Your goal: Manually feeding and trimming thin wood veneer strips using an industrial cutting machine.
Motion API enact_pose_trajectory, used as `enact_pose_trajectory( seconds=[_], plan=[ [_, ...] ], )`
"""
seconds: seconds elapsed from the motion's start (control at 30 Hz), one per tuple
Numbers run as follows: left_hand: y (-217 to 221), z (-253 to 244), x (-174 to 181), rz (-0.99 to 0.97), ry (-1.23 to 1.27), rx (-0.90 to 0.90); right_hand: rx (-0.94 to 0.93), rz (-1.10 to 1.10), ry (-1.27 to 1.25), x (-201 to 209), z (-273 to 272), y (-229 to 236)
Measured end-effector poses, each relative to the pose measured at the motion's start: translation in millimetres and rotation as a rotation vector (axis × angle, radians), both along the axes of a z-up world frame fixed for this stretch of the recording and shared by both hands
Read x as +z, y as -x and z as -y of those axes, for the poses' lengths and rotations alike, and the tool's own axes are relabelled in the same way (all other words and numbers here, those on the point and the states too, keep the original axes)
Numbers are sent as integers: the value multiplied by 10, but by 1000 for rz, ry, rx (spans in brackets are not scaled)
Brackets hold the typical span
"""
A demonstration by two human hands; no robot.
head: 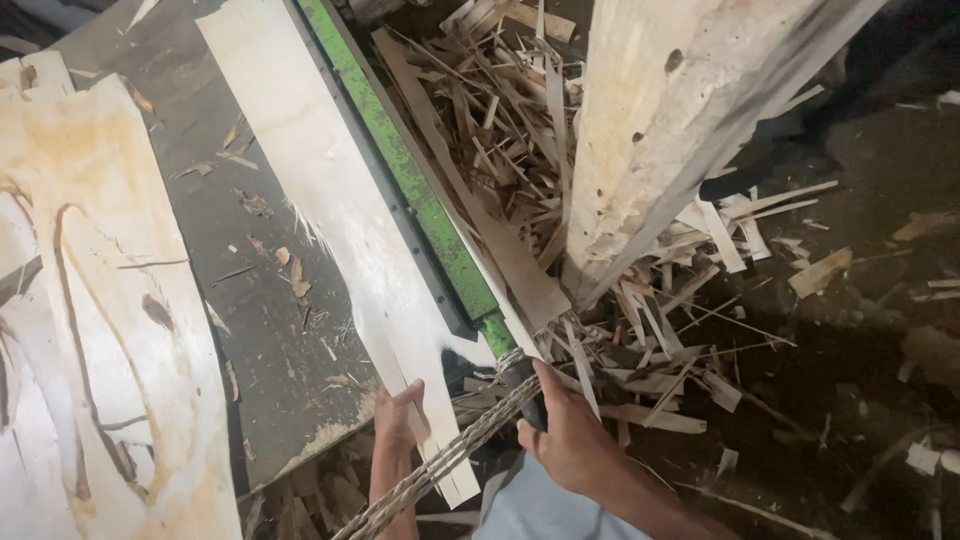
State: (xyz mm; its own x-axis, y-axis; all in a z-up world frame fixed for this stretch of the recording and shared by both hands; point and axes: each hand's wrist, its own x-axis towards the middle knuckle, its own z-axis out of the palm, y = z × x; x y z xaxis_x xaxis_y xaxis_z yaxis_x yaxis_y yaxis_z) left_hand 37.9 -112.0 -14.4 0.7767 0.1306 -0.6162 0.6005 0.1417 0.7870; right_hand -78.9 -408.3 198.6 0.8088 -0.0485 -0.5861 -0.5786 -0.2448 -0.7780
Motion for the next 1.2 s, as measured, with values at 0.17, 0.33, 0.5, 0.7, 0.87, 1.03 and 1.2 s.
enact_pose_trajectory(
  seconds=[0.17, 0.33, 0.5, 0.7, 0.87, 1.03, 1.2],
  plan=[
    [9, -4, 14, 2, -32, -18, 31, -16, 16, -18, -7, 18],
    [26, -109, -163, 40, 15, -19, 15, 75, 30, -55, -3, 65],
    [6, -136, -200, 44, 50, 6, 32, 37, 40, -33, -18, 31],
    [14, 10, -47, 24, -6, 5, 6, 141, 103, -232, -66, 91],
    [17, 28, -19, 11, -26, -6, 20, 41, 66, -18, -20, 26],
    [14, 62, 83, -31, -59, 3, 67, -39, 28, 4, -25, 11],
    [11, -60, -173, 20, 3, 0, 62, 72, 87, -119, -40, 61]
  ],
)
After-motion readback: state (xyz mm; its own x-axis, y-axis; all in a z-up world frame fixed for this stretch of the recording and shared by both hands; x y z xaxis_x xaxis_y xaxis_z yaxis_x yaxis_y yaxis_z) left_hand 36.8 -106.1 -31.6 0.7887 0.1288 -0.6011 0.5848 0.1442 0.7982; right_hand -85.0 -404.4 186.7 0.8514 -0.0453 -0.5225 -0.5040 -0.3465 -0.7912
